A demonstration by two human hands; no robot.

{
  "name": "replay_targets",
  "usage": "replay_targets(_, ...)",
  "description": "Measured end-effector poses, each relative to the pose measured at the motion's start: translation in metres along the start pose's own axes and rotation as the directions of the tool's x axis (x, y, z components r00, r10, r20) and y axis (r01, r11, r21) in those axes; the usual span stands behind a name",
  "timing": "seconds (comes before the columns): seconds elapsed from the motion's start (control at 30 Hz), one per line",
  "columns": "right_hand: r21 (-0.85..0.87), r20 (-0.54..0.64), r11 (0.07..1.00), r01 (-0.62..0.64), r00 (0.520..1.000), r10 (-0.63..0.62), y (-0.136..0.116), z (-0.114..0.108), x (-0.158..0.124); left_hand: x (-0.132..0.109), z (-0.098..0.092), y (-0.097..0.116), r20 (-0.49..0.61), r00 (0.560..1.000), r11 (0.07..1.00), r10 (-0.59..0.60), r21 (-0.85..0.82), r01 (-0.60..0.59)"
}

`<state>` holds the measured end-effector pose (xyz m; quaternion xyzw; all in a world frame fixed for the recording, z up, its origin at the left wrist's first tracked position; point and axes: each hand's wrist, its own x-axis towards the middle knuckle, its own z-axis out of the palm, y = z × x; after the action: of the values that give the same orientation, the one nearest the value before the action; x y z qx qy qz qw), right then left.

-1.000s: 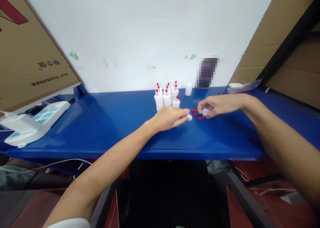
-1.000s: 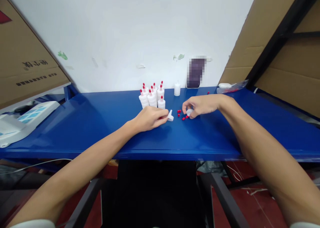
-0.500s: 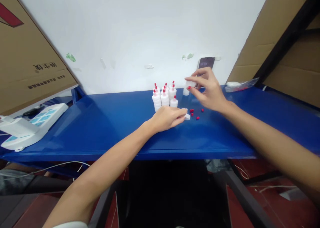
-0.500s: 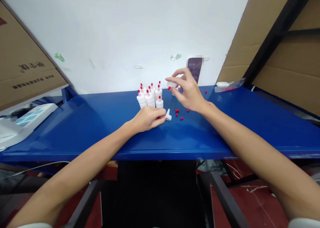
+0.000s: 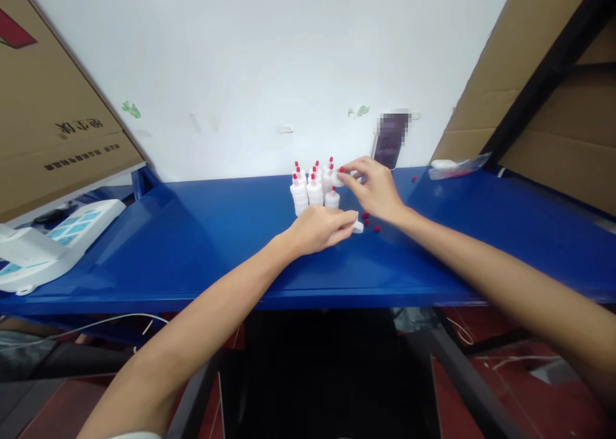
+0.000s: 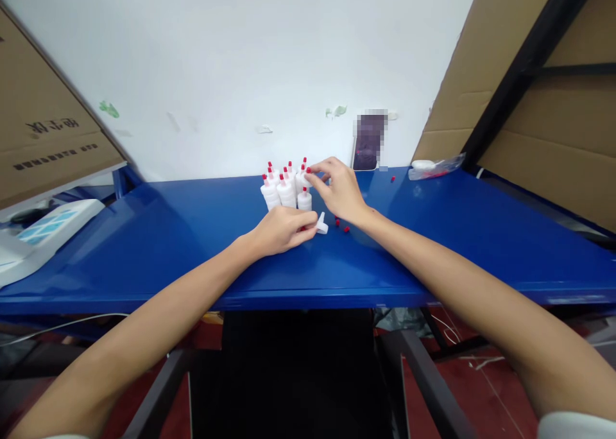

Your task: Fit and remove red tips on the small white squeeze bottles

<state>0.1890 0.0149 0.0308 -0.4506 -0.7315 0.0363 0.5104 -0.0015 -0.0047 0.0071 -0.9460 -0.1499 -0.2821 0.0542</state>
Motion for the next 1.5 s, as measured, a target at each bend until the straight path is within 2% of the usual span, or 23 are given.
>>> replay_targets(0.27, -0.118, 0.163, 0.993, 0.028, 0.987, -0.008, 0.004, 0.005, -0.001, -0.001, 0.003, -0.002, -0.008, 1.000, 1.000, 0.007, 0.029, -0.007)
replay_targets(0.37, -0.141, 0.136, 0.990, 0.024, 0.991, -0.004, -0.001, -0.003, -0.002, 0.000, 0.003, -0.003, -0.129, 0.991, 0.999, -0.028, 0.029, 0.032)
replay_targets(0.43, -0.167, 0.111, 0.985, 0.045, 0.993, -0.027, -0.005, -0.012, -0.005, 0.002, 0.003, -0.003, -0.293, 0.952, 0.995, -0.088, 0.015, 0.097)
replay_targets(0.5, -0.200, 0.097, 0.973, 0.114, 0.991, -0.096, -0.009, -0.021, -0.009, 0.004, 0.003, -0.004, -0.452, 0.877, 0.985, -0.163, -0.025, 0.170)
replay_targets(0.57, -0.191, 0.094, 0.962, 0.192, 0.980, -0.177, -0.013, -0.026, -0.014, 0.006, 0.002, -0.005, -0.543, 0.806, 0.970, -0.236, -0.088, 0.225)
replay_targets(0.6, -0.159, 0.103, 0.961, 0.227, 0.972, -0.212, -0.015, -0.027, -0.017, 0.006, 0.003, -0.005, -0.562, 0.785, 0.964, -0.262, -0.118, 0.238)
replay_targets(0.67, -0.068, 0.152, 0.956, 0.286, 0.950, -0.274, -0.018, -0.026, -0.020, 0.006, 0.004, -0.006, -0.561, 0.778, 0.959, -0.284, -0.155, 0.239)
replay_targets(0.77, 0.030, 0.224, 0.929, 0.369, 0.903, -0.366, -0.022, -0.022, -0.024, 0.005, 0.006, -0.006, -0.520, 0.813, 0.965, -0.261, -0.172, 0.200)
replay_targets(0.83, 0.085, 0.201, 0.930, 0.358, 0.908, -0.368, -0.024, -0.020, -0.026, 0.005, 0.005, -0.006, -0.502, 0.828, 0.966, -0.249, -0.190, 0.175)
replay_targets(0.9, 0.143, 0.137, 0.949, 0.282, 0.944, -0.301, -0.025, -0.019, -0.028, 0.007, 0.003, -0.004, -0.501, 0.821, 0.957, -0.274, -0.225, 0.182)
replay_targets(0.97, 0.179, 0.074, 0.963, 0.203, 0.973, -0.219, -0.025, -0.020, -0.029, 0.010, 0.001, -0.004, -0.498, 0.796, 0.931, -0.345, -0.289, 0.222)
replay_targets(1.03, 0.186, 0.032, 0.966, 0.180, 0.981, -0.189, -0.025, -0.020, -0.029, 0.012, 0.000, -0.004, -0.476, 0.763, 0.884, -0.437, -0.384, 0.267)
replay_targets(1.17, 0.156, 0.000, 0.964, 0.215, 0.976, -0.218, -0.025, -0.021, -0.027, 0.015, 0.001, -0.004, -0.388, 0.719, 0.765, -0.577, -0.565, 0.309)
replay_targets(1.3, 0.079, -0.020, 0.969, 0.234, 0.972, -0.233, -0.025, -0.021, -0.026, 0.015, -0.003, -0.003, -0.348, 0.673, 0.686, -0.652, -0.649, 0.329)
replay_targets(1.37, 0.028, 0.007, 0.948, 0.317, 0.948, -0.317, -0.024, -0.020, -0.028, 0.014, -0.006, -0.003, -0.356, 0.637, 0.669, -0.684, -0.655, 0.352)
replay_targets(1.5, 0.016, 0.150, 0.845, 0.535, 0.834, -0.531, -0.024, -0.013, -0.034, 0.012, -0.007, -0.008, -0.396, 0.561, 0.646, -0.727, -0.671, 0.363)
